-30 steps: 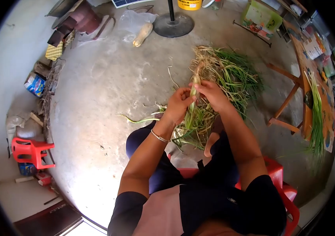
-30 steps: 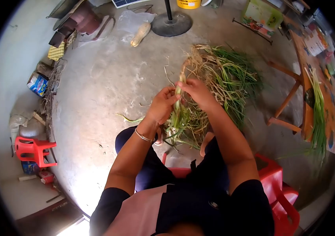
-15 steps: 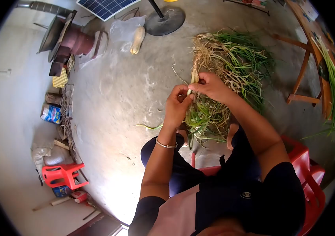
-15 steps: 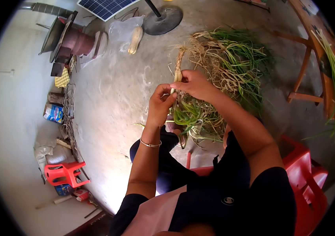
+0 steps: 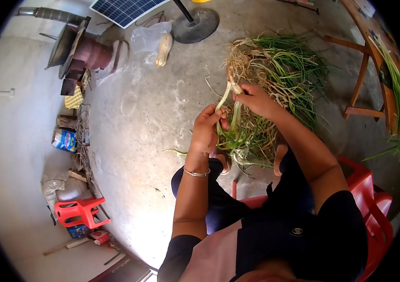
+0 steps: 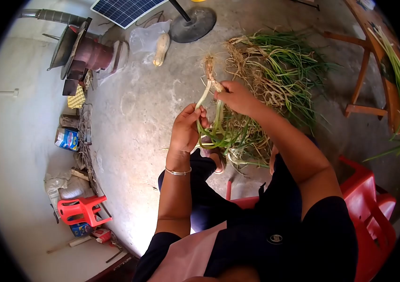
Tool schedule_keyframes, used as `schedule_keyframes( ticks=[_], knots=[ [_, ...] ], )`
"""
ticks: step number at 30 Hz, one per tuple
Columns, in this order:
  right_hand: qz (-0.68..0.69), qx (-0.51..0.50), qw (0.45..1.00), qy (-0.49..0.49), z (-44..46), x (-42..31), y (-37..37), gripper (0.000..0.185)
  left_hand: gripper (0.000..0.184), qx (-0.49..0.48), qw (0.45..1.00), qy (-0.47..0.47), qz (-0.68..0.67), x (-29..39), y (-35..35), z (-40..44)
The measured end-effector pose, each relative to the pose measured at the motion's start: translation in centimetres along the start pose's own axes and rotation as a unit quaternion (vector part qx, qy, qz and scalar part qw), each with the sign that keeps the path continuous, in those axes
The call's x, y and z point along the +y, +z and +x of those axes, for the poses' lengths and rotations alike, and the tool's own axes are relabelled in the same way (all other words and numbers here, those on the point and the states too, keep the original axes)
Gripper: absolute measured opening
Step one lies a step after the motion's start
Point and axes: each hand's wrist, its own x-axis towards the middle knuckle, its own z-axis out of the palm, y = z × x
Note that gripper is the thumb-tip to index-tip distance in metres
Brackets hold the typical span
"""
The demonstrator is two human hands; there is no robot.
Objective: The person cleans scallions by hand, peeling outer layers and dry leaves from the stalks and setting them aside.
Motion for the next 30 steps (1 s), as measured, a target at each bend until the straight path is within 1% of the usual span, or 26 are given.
schedule_keyframes(
  ticks=[1,2,3,4,5,7,8,10,11,13,14,15,16,17,18,19,20,22,23,25,28,29,30],
  knots=[
    [-0.027,0.022,0.999,-0.010,0.2,0.4,0.0,0.014,0.019,-0.029,0.994,-0.045,-0.094,0.5,0.2,-0.2],
    [-0.026,0.023,0.999,-0.009,0.3,0.8,0.3,0.014,0.019,-0.029,0.994,-0.046,-0.094,0.8,0.3,-0.4],
    [0.102,0.038,0.993,-0.044,0.2,0.7,1.1,0.015,0.021,-0.048,0.993,-0.071,-0.080,0.9,0.4,-0.6],
    [0.229,0.052,0.969,-0.079,0.2,0.6,1.4,0.017,0.023,-0.066,0.991,-0.095,-0.066,1.1,0.5,-0.7],
    [0.229,0.051,0.969,-0.078,0.2,0.6,1.3,0.017,0.023,-0.065,0.991,-0.095,-0.066,1.2,0.5,-0.6],
    [0.134,0.025,0.989,-0.060,0.3,0.4,0.9,0.016,0.025,-0.035,0.994,-0.093,-0.045,1.3,0.4,-0.7],
    [0.135,0.025,0.989,-0.060,0.7,0.9,0.5,0.016,0.025,-0.035,0.994,-0.094,-0.045,1.4,0.2,-0.7],
    [-0.063,0.027,0.997,-0.020,1.5,1.7,-0.4,0.016,0.025,-0.024,0.990,-0.104,-0.097,1.6,-0.4,-0.8],
    [-0.063,0.028,0.997,-0.022,1.6,2.2,-0.7,0.016,0.025,-0.024,0.990,-0.103,-0.096,1.7,-0.6,-0.9],
    [-0.211,0.070,0.969,-0.112,1.8,2.4,-0.8,0.016,0.024,-0.016,0.988,-0.115,-0.098,1.7,-1.1,-1.1],
    [-0.210,0.067,0.969,-0.113,1.9,2.7,-0.8,0.016,0.024,-0.013,0.988,-0.115,-0.098,1.8,-1.5,-1.4],
    [-0.290,0.137,0.924,-0.209,2.0,3.2,-1.1,0.015,0.024,-0.010,0.988,-0.118,-0.103,1.9,-1.8,-1.7],
    [-0.327,0.169,0.894,-0.256,2.1,3.7,-2.2,0.015,0.023,-0.008,0.987,-0.122,-0.108,2.0,-2.3,-2.1],
    [-0.364,0.206,0.857,-0.300,2.1,4.2,-3.2,0.016,0.023,-0.018,0.989,-0.101,-0.109,2.3,-3.5,-2.8],
    [-0.248,0.181,0.946,-0.101,2.5,4.8,-5.4,0.018,0.023,-0.004,0.987,-0.091,-0.135,2.3,-4.3,-2.9],
    [-0.115,0.142,0.978,0.105,2.6,4.5,-6.2,0.020,0.023,-0.009,0.988,-0.083,-0.130,2.3,-4.5,-2.7],
    [-0.121,0.132,0.978,0.106,2.4,4.7,-5.8,0.020,0.023,-0.007,0.989,-0.073,-0.131,2.2,-4.7,-2.6],
    [-0.065,0.074,0.994,0.042,1.5,3.2,-4.0,0.021,0.024,-0.017,0.989,-0.074,-0.130,2.3,-3.4,-2.0],
    [-0.066,0.071,0.994,0.046,1.4,2.2,-3.6,0.021,0.027,-0.009,0.989,-0.067,-0.133,2.2,-2.9,-1.5],
    [-0.030,0.025,0.999,0.029,0.7,0.4,-2.8,0.022,0.028,0.003,0.985,-0.072,-0.159,2.1,-2.3,-1.0],
    [-0.012,0.013,0.999,0.028,1.3,0.7,-2.7,0.019,0.030,0.008,0.979,-0.053,-0.198,1.3,-2.6,-0.3],
    [0.042,0.018,0.999,0.021,1.2,1.1,-2.3,0.017,0.030,0.015,0.972,-0.018,-0.232,1.2,-2.8,-0.1],
    [0.042,0.018,0.999,0.022,1.0,0.5,-1.9,0.017,0.030,0.019,0.964,0.017,-0.264,1.3,-2.8,0.1]
  ],
)
